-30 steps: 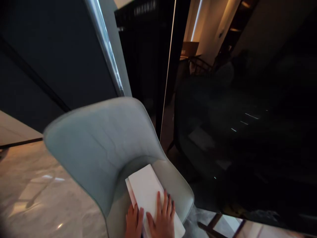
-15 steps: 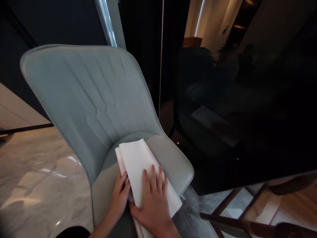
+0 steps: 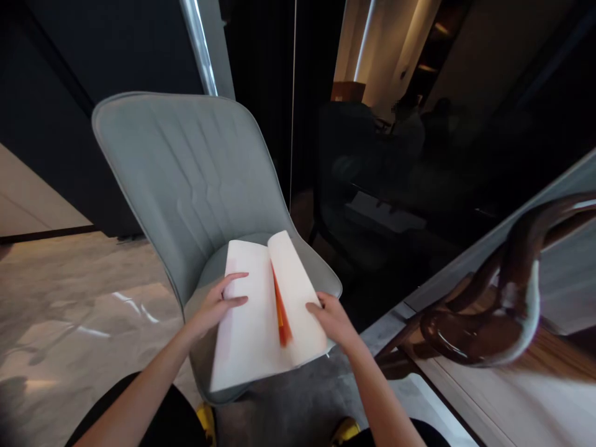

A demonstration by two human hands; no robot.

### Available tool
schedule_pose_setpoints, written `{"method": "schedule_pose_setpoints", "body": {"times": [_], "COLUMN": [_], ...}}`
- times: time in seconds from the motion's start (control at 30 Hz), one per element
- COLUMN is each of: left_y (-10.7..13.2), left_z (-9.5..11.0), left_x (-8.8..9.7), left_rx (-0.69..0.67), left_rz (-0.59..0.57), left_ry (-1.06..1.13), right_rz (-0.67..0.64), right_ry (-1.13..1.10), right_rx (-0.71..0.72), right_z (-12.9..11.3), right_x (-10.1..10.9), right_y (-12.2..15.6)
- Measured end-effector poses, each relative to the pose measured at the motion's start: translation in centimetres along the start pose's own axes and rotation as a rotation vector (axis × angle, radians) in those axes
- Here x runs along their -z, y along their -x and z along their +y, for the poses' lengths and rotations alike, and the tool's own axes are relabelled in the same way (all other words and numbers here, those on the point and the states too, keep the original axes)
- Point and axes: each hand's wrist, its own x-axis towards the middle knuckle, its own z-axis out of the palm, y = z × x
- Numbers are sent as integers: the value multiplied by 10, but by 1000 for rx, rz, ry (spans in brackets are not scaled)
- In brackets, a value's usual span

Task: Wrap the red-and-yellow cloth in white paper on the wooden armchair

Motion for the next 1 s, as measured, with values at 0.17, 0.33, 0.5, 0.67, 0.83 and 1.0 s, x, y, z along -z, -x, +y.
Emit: {"method": "schedule_pose_setpoints", "body": {"times": [0.17,0.33,0.5,0.67,0.83,1.0], "left_y": [8,16,-11,-36,-45,-31], "left_z": [-11,5,35,60,71,66], "left_x": [5,-15,-12,-15,16,76], "left_rx": [-40,-586,-737,-807,-779,-635], "left_rz": [50,-491,-785,-879,-857,-776], "left_ry": [-237,-652,-827,-763,-613,-464], "right_rz": [56,103,173,198,-56,-391], "right_ry": [-232,-225,-121,-9,-71,-212], "right_rx": [-184,-195,-142,-61,224,32], "right_z": [33,35,36,39,30,25], "right_x": [1,-28,-24,-13,3,20], "right_y": [9,6,-12,-19,-13,-7]}}
